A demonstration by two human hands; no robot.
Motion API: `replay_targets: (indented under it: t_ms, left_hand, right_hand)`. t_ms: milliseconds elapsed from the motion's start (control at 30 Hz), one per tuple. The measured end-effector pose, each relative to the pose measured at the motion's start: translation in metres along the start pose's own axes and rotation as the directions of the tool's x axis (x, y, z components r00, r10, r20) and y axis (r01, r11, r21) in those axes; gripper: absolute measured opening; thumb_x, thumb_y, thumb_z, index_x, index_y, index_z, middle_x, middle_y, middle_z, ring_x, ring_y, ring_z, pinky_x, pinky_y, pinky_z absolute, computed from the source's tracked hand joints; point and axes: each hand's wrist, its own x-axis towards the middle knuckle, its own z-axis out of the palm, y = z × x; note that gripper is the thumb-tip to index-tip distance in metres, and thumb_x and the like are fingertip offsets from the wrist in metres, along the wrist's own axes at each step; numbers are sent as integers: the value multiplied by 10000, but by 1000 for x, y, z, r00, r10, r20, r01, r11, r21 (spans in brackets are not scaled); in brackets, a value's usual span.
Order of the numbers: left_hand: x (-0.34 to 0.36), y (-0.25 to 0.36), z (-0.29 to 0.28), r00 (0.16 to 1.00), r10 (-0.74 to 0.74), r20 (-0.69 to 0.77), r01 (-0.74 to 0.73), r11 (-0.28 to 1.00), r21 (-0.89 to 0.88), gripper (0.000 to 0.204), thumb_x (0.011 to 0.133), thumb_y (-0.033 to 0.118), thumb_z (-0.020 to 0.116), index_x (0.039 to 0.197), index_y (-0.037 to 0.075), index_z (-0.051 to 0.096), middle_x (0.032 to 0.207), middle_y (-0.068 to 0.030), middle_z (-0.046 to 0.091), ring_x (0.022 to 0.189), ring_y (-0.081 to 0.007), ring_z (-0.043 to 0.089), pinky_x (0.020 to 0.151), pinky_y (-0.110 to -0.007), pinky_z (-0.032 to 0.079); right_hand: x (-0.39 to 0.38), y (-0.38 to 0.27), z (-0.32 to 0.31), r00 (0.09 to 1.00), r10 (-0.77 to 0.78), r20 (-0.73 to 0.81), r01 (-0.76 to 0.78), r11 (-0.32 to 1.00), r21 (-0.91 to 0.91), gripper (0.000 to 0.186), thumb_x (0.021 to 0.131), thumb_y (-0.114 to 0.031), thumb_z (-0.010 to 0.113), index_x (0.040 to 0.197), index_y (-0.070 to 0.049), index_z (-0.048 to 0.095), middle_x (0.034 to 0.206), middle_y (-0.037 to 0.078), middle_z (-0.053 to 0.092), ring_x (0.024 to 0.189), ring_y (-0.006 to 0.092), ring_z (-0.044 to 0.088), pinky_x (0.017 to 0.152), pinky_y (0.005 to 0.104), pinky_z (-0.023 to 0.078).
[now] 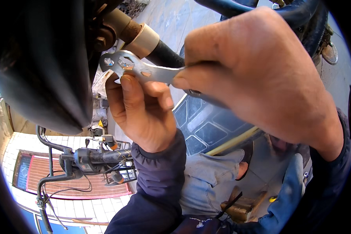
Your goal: The person uses a multi-bit wrench to loosen and remove a bolt from the motorcycle seat mounting area. They then lift the seat off the frame and place it on the ground. Finally, they use the wrench to adjust a bolt on the exposed seat mounting bracket.
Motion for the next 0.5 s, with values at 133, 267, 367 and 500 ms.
replay_targets:
  t_ms: [133,267,367,500]
  left_hand:
    - [10,4,-13,979,-174,110,196,951,-240,195,977,218,530,1067,55,588,865,-98,644,523,-161,527,433,-219,368]
    - [17,8,-11,946,-270,179,320,866,-384,207,990,233,499,1067,75,610,900,-90,640,656,-162,560,525,-240,405]
    - [14,11,0,962,-258,94,273,865,-420,205,985,240,510,1059,80,614,924,-87,634,676,-161,562,549,-249,413]
    - [15,13,6,968,-248,47,246,888,-389,285,988,300,498,1034,45,616,859,-96,644,651,-169,566,552,-252,419]
  right_hand:
    - [-1,0,-5,998,-42,-49,43,999,17,91,842,-74,655,811,11,665,603,32,578,545,50,497,489,242,395]
    - [-3,4,-7,989,-30,-148,43,995,91,93,843,-76,655,816,13,665,607,33,580,547,52,499,490,242,397]
    - [0,7,-1,973,-35,-228,71,985,154,94,843,-77,655,820,14,664,609,35,582,548,53,500,492,242,399]
    - [9,9,12,949,-34,-313,100,975,196,97,843,-79,655,826,16,663,612,36,584,549,55,502,493,242,401]
